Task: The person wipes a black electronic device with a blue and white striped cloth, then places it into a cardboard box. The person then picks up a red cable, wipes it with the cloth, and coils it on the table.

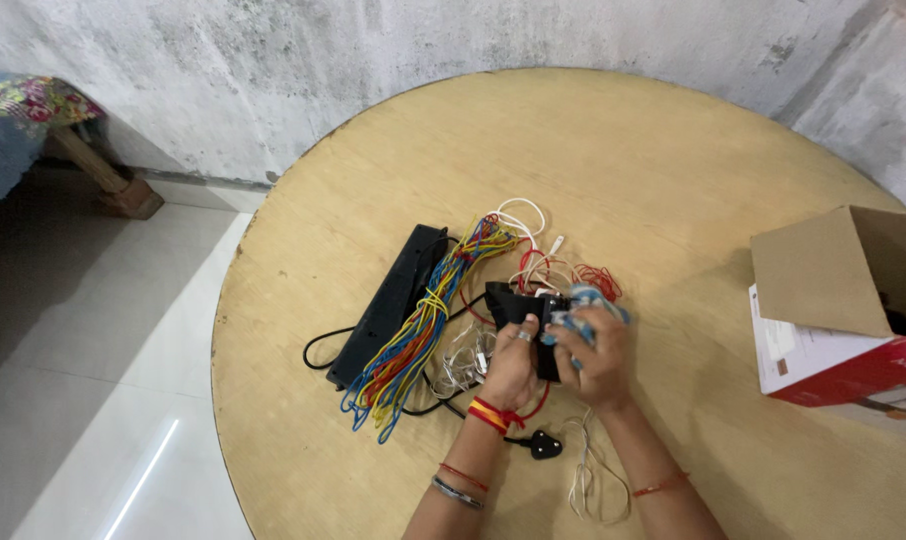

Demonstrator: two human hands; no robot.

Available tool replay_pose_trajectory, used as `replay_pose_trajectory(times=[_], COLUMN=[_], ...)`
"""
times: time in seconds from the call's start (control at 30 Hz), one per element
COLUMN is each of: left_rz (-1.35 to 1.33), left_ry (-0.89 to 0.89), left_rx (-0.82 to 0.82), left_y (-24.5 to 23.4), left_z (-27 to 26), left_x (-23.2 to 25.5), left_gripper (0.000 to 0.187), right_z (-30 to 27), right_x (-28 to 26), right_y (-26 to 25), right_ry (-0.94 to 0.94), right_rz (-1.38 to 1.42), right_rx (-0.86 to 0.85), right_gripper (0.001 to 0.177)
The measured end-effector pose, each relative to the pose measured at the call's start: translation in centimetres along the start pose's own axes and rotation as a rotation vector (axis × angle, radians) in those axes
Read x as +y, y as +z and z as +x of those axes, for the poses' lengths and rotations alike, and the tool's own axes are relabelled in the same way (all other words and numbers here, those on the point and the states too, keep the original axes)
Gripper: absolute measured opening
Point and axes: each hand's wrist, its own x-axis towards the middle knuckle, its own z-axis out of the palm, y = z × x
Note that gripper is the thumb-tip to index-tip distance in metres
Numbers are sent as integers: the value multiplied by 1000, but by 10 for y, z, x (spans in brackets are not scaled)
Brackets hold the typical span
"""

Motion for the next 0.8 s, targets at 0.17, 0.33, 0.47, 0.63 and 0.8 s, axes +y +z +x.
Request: replay_pose_trajectory(times=[0.17,0.33,0.47,0.63,0.8], left_rz=[-31,-60,-94,-116,-172], left_ry=[54,11,-62,81,220], left_rx=[82,125,178,95,-107], left_y=[-4,22,48,10,3], left_z=[6,-10,-27,-11,-6], left_x=[-14,4,26,16,20], left_gripper=[24,22,19,19,12], right_z=[-6,-9,-12,-16,-9], right_x=[12,14,11,47,58], right_y=[0,-6,2,-8,-20], right_ry=[295,213,130,415,415], right_rz=[-34,95,83,77,-48], right_rx=[130,182,91,269,193], right_gripper=[19,19,18,19,20])
